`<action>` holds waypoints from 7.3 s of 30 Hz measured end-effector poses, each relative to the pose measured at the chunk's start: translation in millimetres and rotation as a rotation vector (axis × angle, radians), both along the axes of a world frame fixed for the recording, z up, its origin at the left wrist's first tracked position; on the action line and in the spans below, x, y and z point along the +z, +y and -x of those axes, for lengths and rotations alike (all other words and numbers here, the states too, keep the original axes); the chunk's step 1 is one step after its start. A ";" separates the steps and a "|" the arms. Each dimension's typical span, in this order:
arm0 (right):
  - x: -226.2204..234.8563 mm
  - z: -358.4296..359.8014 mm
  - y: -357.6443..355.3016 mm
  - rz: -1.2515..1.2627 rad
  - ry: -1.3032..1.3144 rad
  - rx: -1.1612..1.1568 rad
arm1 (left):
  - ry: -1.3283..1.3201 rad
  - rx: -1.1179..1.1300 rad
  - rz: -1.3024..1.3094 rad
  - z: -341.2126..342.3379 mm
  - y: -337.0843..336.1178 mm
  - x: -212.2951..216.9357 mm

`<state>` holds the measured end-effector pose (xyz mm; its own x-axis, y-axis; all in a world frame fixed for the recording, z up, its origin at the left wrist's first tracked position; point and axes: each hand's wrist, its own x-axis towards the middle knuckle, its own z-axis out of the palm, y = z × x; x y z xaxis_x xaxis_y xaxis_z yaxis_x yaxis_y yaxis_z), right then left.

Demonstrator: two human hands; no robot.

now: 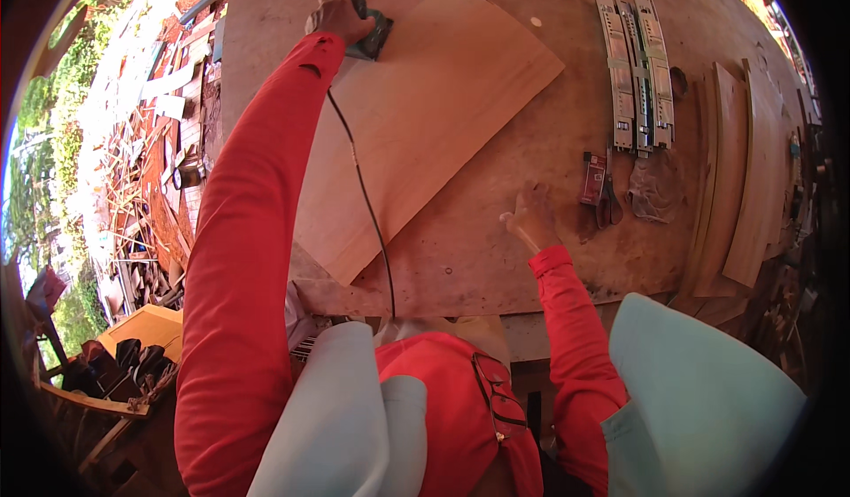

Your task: Sanding a rectangular wood board with an electric hand sander in a workshop.

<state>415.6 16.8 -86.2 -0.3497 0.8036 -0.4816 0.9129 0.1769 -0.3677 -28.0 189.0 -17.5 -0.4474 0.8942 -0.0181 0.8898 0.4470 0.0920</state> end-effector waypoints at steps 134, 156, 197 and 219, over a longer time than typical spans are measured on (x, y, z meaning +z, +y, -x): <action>-4.0 -6.4 11.0 0.131 -0.169 0.110 | -0.033 0.489 -0.050 66.9 -314.8 -31.8; 4.9 -0.1 14.4 0.102 -0.139 0.102 | -0.237 -0.186 0.031 79.2 -285.4 14.3; -0.6 1.4 17.8 0.132 -0.200 0.137 | -0.197 -0.176 0.184 98.0 -299.4 29.3; -10.0 -6.1 4.2 0.024 -0.119 0.079 | -0.202 -0.334 0.147 30.9 -183.9 20.9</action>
